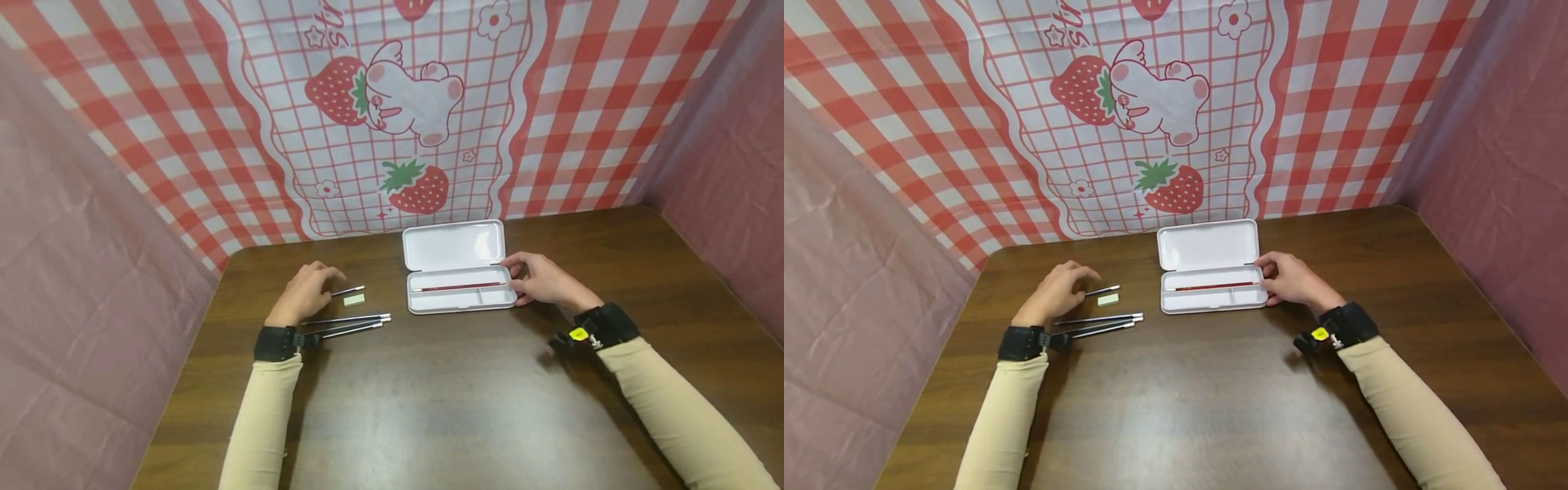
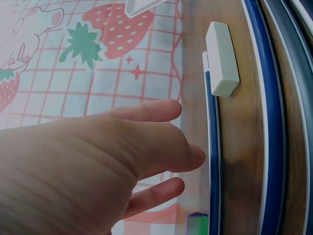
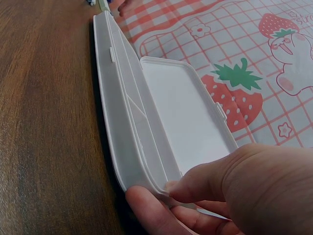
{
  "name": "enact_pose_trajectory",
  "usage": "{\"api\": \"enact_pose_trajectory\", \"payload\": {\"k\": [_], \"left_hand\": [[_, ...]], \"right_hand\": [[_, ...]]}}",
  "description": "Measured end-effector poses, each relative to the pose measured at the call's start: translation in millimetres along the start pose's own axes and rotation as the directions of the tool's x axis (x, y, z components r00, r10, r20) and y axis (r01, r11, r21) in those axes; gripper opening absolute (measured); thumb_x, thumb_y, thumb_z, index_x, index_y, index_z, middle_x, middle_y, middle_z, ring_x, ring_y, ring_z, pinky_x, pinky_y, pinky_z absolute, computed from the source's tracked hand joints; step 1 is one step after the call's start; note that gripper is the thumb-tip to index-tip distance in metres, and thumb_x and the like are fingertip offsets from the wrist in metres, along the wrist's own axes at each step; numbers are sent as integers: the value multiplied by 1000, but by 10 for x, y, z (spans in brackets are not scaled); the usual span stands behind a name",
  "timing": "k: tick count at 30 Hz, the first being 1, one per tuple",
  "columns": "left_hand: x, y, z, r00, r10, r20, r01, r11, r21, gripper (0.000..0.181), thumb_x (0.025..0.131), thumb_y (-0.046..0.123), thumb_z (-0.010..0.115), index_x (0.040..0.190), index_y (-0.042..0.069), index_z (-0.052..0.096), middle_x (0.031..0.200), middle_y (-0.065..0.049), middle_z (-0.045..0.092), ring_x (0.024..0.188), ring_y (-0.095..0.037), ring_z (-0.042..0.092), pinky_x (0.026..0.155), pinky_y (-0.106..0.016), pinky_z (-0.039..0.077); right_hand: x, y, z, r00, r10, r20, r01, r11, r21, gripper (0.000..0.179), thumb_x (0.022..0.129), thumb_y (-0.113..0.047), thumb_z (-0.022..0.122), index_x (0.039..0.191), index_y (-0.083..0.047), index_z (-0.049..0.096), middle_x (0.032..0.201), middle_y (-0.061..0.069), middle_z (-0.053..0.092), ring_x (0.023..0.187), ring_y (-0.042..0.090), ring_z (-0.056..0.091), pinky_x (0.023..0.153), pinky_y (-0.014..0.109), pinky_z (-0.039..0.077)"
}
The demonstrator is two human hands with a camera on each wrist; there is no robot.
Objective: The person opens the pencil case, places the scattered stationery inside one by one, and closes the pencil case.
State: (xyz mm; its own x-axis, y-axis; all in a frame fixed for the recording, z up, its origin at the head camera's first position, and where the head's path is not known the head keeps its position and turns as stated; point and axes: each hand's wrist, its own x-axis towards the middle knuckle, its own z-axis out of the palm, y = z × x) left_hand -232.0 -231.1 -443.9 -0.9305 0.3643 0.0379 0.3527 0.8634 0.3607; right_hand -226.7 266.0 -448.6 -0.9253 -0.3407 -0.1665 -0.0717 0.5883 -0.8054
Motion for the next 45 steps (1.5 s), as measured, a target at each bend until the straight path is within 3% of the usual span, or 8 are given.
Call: {"api": "enact_pose_trajectory", "payload": {"k": [3,7,14,19,21,27,32,45], "left_hand": [[-28,77,-44,999,-38,4,38,999,25,41,100,-5,71,135,13,80,142,-21,71,141,-46,61,113,-73,52],[-11,19,-11,999,-49,-10,49,999,21,39,99,-6,72,131,14,82,138,-19,72,138,-45,61,111,-76,51],[120,-326,234,999,-28,-47,30,999,28,38,96,-3,72,121,22,86,125,-11,75,126,-38,65,96,-71,54],[34,-103,80,999,-49,-12,49,999,8,35,97,-5,69,117,18,87,120,-13,76,126,-41,66,98,-71,54],[44,-112,92,999,-43,-18,44,999,14,36,96,-6,69,116,18,87,119,-13,77,125,-40,68,97,-69,54],[209,-539,389,996,-25,-81,28,999,42,36,94,-1,73,112,27,88,112,-4,78,116,-32,70,88,-63,53],[267,-710,498,997,-22,-70,28,997,78,36,95,2,77,114,31,87,113,-2,76,117,-30,71,90,-64,55],[169,-660,334,997,-48,-53,49,999,21,42,93,-3,71,119,26,86,120,-7,76,121,-31,70,99,-69,53]], "right_hand": [[-5,2,2,1000,1,1,-1,1000,-2,54,106,1,68,155,14,50,131,32,56,94,24,66,68,27,67],[-8,-7,0,1000,6,2,-6,1000,-6,54,107,0,68,156,14,50,132,32,56,96,25,66,69,26,67],[-12,-23,-6,1000,9,6,-9,1000,-1,54,107,0,68,156,13,50,133,32,55,97,25,66,70,27,68],[-12,-12,-1,1000,9,6,-9,1000,4,54,107,1,68,156,13,50,132,32,55,97,25,66,70,27,68],[-10,-7,-1,1000,9,5,-9,1000,4,53,107,1,68,156,13,50,133,32,55,97,25,66,71,27,68],[-3,-3,-6,1000,8,1,-8,1000,-5,53,107,0,68,156,13,50,132,32,55,96,25,66,70,26,67],[0,-2,-5,1000,4,4,-4,1000,-8,53,107,0,68,156,13,50,131,31,55,95,25,66,70,26,67],[-2,-14,-7,1000,-4,0,4,1000,-7,53,107,1,68,155,14,51,130,32,56,92,22,67,70,27,68]]}}
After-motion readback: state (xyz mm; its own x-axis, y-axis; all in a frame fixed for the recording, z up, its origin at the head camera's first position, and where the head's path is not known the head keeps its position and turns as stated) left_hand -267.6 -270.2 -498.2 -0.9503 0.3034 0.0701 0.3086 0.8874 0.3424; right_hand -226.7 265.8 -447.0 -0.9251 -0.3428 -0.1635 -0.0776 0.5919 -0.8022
